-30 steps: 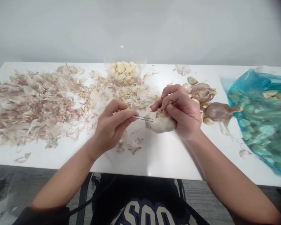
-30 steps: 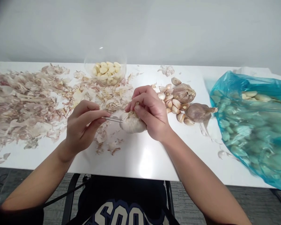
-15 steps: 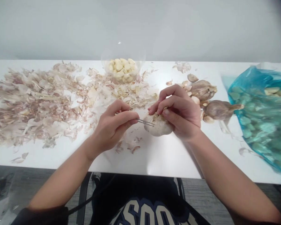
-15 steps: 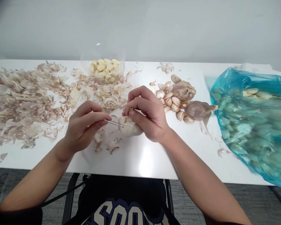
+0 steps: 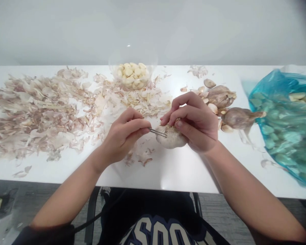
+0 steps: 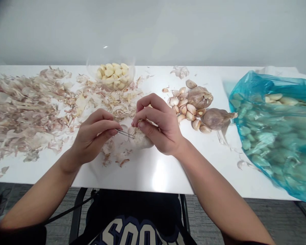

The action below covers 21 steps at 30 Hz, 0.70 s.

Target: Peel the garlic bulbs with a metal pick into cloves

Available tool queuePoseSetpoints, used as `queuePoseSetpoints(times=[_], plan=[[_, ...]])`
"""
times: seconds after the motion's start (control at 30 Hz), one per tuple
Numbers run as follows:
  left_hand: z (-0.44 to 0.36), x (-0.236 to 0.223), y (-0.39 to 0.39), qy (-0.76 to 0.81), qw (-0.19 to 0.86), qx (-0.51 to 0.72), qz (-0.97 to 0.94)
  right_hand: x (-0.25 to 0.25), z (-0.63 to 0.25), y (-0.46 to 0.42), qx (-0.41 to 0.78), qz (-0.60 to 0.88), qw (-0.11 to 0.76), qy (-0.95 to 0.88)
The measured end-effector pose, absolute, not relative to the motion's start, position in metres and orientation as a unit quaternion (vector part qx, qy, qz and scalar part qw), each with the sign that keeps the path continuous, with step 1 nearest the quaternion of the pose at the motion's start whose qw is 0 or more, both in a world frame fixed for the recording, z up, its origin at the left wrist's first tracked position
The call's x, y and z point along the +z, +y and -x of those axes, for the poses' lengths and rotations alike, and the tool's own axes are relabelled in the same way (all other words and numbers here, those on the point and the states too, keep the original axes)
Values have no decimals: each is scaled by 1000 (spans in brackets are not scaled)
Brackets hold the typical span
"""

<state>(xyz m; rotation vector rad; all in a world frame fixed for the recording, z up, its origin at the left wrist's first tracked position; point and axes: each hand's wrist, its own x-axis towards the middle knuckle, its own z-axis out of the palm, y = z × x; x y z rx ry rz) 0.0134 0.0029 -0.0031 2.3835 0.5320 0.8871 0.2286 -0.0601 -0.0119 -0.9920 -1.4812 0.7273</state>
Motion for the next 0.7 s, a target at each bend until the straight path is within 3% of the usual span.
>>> queuePoseSetpoints(times=[0.7], plan=[[-15, -2, 3, 176, 293, 337, -877, -13, -229, -59, 284, 389, 572, -664]])
